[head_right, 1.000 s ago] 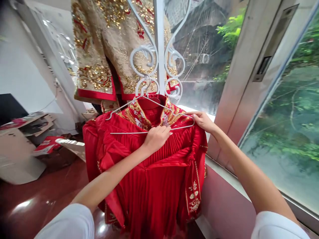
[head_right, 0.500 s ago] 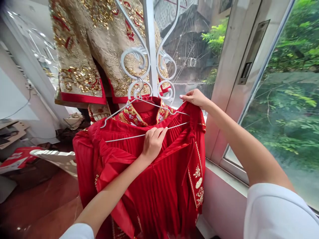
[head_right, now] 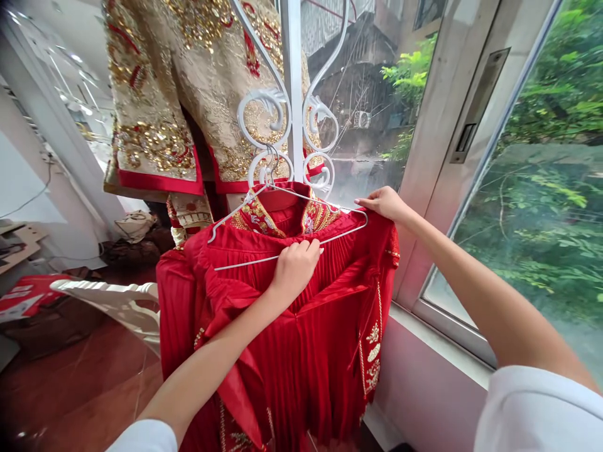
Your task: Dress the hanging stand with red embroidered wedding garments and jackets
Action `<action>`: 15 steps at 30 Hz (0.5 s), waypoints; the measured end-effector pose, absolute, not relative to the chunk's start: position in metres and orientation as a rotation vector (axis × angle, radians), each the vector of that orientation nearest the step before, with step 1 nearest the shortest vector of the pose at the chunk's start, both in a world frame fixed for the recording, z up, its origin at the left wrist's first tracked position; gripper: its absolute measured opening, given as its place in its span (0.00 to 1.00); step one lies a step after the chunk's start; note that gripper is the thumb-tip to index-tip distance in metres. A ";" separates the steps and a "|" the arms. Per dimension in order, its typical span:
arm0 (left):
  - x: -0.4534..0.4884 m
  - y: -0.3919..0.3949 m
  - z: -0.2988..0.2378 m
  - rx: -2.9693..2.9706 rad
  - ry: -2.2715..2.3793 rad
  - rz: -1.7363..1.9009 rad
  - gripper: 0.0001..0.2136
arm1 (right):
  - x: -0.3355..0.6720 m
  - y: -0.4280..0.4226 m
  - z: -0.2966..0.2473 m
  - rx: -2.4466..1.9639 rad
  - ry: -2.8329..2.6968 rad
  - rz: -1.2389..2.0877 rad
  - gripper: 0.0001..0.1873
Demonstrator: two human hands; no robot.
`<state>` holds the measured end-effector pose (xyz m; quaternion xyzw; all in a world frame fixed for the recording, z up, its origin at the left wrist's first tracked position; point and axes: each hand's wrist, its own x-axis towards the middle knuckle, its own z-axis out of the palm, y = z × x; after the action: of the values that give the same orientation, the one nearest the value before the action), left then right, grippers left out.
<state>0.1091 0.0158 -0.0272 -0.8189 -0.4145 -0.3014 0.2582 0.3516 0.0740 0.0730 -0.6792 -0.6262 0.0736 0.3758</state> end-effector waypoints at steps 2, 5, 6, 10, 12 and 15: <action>0.106 0.020 -0.026 -2.295 -1.134 -0.777 0.17 | 0.352 0.071 0.084 -1.765 -1.585 0.145 0.25; 0.102 0.024 -0.026 -2.362 -1.170 -0.744 0.17 | 0.339 0.071 0.114 -1.714 -1.587 -0.098 0.22; 0.101 0.025 -0.027 -2.375 -1.179 -0.743 0.17 | 0.330 0.070 0.124 -1.666 -1.606 -0.204 0.21; 0.099 0.025 -0.031 -2.381 -1.233 -0.778 0.17 | 0.286 0.045 0.133 -1.490 -1.653 -0.528 0.18; 0.098 0.025 -0.032 -2.367 -1.255 -0.791 0.17 | 0.265 0.025 0.112 -1.518 -1.664 -0.587 0.18; 0.096 0.023 -0.032 -2.344 -1.277 -0.795 0.17 | 0.249 0.002 0.061 -1.718 -1.782 -0.569 0.16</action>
<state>0.0955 0.0231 -0.0325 -0.8282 -0.4513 -0.2811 0.1772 0.2492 0.0022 0.0607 -0.6460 -0.6701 -0.2141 0.2962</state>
